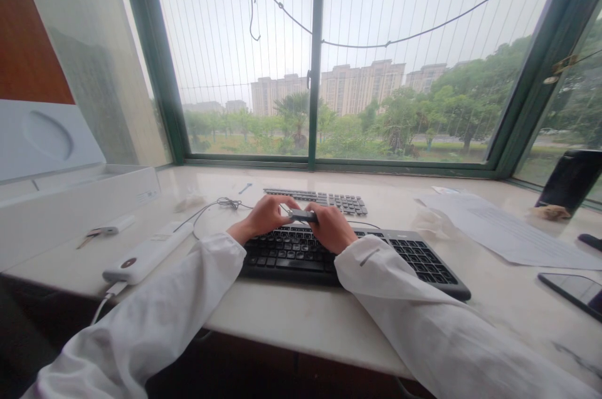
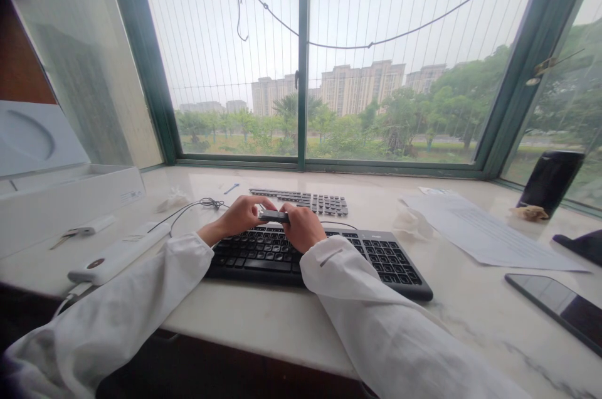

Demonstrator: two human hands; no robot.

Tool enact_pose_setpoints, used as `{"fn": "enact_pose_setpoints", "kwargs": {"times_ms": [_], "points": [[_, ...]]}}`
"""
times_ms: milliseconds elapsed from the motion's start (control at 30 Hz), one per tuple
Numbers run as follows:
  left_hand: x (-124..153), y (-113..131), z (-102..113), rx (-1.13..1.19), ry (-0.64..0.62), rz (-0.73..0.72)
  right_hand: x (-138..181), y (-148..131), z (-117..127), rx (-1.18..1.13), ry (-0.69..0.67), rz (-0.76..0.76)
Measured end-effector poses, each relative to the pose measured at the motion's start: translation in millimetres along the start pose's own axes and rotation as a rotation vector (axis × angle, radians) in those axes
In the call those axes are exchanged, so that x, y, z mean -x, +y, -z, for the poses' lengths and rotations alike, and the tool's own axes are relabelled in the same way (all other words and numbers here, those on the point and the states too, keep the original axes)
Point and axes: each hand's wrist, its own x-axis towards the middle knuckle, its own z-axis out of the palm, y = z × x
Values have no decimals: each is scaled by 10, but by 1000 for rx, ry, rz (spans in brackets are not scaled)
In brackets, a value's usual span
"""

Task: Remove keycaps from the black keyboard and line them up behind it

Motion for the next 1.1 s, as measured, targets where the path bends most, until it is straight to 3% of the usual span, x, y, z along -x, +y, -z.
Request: {"fn": "enact_pose_setpoints", "kwargs": {"times_ms": [233,500,867,1100], "points": [[0,22,44,-94,33,16,4,-58,66,139,-58,-13],[-14,-140,102,-194,49,99,40,-131,160,248,-154,94],[58,-305,205,-223,59,248,0,46,140,249,-199,-5],[46,-350,237,-277,48,312,-92,314,170,270,-182,-136]]}}
